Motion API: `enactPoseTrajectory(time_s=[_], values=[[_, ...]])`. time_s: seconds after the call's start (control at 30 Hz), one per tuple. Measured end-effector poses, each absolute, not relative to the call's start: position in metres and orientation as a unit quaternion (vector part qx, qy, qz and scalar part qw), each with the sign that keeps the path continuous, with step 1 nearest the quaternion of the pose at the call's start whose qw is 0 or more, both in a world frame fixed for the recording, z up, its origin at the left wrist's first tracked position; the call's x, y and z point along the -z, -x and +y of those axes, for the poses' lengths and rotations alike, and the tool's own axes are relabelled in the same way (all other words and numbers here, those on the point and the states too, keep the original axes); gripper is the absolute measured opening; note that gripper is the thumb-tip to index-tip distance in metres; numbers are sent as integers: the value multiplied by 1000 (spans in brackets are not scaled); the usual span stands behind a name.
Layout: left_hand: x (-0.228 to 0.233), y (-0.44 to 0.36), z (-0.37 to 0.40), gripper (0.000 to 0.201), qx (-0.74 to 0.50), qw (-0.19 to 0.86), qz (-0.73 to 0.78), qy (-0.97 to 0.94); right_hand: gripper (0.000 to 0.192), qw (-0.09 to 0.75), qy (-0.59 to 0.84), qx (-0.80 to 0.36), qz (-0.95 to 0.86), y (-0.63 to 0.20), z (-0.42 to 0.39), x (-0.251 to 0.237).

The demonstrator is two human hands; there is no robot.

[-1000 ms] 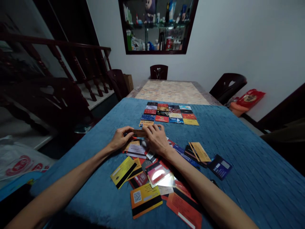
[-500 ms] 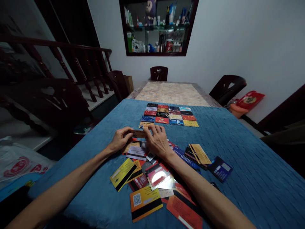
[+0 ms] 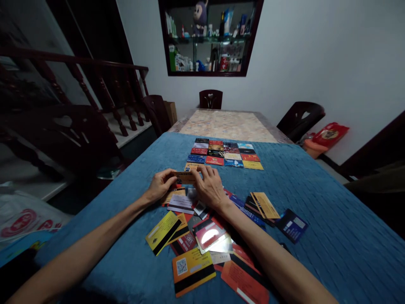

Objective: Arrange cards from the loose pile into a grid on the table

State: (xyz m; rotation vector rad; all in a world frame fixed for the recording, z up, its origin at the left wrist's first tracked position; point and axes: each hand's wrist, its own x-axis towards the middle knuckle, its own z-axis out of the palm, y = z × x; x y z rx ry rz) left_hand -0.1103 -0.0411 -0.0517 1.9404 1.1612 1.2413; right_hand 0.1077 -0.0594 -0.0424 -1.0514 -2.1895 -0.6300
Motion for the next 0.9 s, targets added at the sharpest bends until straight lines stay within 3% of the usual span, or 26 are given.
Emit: enactPoseTrajectory(time_s=[0.2, 0.57, 0.9], values=[[52, 107, -35, 30, -476, 251, 423, -729, 37, 311, 409, 202, -834, -110, -55, 36], [34, 98, -12, 39, -445, 105, 425, -781, 46, 316, 413, 137, -843, -124, -19, 29], [47, 91, 14, 34, -398, 97, 434, -802, 38, 365, 418, 53, -830, -137, 18, 53]])
